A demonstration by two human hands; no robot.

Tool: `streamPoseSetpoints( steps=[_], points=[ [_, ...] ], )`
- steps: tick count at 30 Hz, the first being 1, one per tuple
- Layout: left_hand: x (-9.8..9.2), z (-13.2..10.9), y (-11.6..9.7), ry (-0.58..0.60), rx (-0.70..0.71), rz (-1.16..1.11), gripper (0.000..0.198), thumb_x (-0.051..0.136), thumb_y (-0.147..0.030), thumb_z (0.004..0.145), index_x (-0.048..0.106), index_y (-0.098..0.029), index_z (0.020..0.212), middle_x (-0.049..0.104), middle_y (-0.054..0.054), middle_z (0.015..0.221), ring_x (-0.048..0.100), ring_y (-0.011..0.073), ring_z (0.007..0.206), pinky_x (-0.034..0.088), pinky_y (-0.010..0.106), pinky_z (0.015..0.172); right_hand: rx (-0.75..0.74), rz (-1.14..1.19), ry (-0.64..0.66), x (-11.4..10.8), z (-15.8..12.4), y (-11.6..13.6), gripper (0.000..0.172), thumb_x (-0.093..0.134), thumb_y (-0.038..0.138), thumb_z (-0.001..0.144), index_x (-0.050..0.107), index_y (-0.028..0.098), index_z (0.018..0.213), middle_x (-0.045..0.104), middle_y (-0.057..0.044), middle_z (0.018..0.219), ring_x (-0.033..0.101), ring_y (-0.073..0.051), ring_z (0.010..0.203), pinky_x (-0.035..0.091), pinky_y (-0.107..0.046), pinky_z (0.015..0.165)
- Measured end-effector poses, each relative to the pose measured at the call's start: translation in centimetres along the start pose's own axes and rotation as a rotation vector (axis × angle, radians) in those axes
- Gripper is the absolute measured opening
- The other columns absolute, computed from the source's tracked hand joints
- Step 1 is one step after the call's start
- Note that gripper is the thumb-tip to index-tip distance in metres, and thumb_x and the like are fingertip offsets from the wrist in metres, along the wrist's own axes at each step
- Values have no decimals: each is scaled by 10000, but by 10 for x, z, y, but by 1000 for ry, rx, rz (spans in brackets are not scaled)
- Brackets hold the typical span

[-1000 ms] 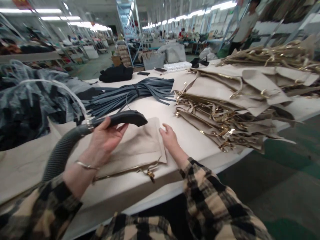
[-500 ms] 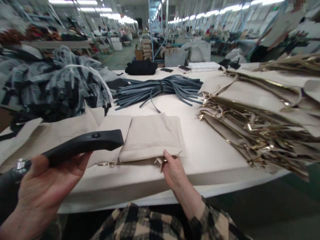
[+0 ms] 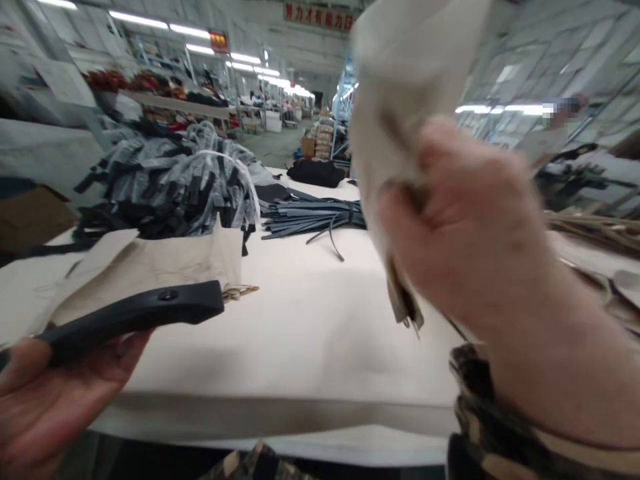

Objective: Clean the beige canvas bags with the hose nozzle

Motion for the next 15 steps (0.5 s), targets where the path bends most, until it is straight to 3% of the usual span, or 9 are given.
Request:
streamPoseSetpoints(
  steps=[1,2,3,4,6,8,10,12,15],
  points=[
    [1,-1,-3,5,59,46,711,790,-167,717,549,-440,1328,638,-19,1341,652,277,1164,540,474,912,-80,-160,92,24,-8,-8,230,619,121,790,697,289,925,699,64,1021,668,-98,830,512,-212,665],
    [2,-2,-5,4,115,98,653,781,-186,739,566,-395,1320,637,10,1345,666,284,1141,551,476,894,-239,-476,239,54,-20,-22,384,631,79,773,696,303,1078,686,25,1022,653,-121,780,544,-246,692],
    [1,-3,-8,-3,158,144,616,789,-209,739,588,-356,1302,643,37,1341,681,295,1113,564,477,875,-441,-804,423,85,-37,-44,485,594,69,798,649,298,1222,678,-12,986,632,-144,708,562,-295,685],
    [-1,-3,-10,-14,180,173,598,813,-225,716,613,-325,1271,658,55,1322,696,305,1080,576,480,860,-533,-1017,597,110,-55,-76,534,531,61,843,575,268,1333,671,-44,964,624,-165,683,565,-330,679],
    [-7,-1,-15,-28,193,204,590,862,-239,654,654,-278,1204,707,75,1247,718,323,1012,599,489,829,-580,-1151,882,140,-86,-136,493,529,162,914,489,169,1406,668,-107,1038,644,-218,781,567,-360,699],
    [-14,2,-18,-34,185,217,548,874,-227,634,679,-240,1146,752,83,1148,723,327,979,608,494,825,-575,-1166,1086,152,-105,-178,456,606,382,919,563,137,1301,669,-134,1087,644,-279,876,566,-422,750],
    [-22,5,-20,-46,171,230,450,855,-209,657,698,-205,1079,775,95,1061,722,321,970,607,487,838,-520,-1154,1132,152,-99,-196,422,582,456,935,616,143,1217,680,-134,1112,642,-295,940,549,-453,826],
    [-28,9,-17,-70,161,243,343,823,-181,690,706,-183,1013,778,106,1021,717,307,975,600,478,860,-460,-1160,1063,150,-74,-203,360,495,381,992,623,151,1237,682,-133,1171,637,-282,1028,517,-447,919],
    [-32,21,-2,-115,118,240,248,790,-135,707,699,-158,936,772,107,996,707,291,987,595,468,880,-438,-1209,954,153,-36,-216,401,451,301,1006,575,114,1339,594,-162,1367,545,-291,1250,420,-445,1079]
  ],
)
Point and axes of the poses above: each hand's wrist, its own z-axis towards the middle knuckle, its own x-axis out of the palm, y = z × x, the point moved 5 cm from there along z, towards the middle knuckle
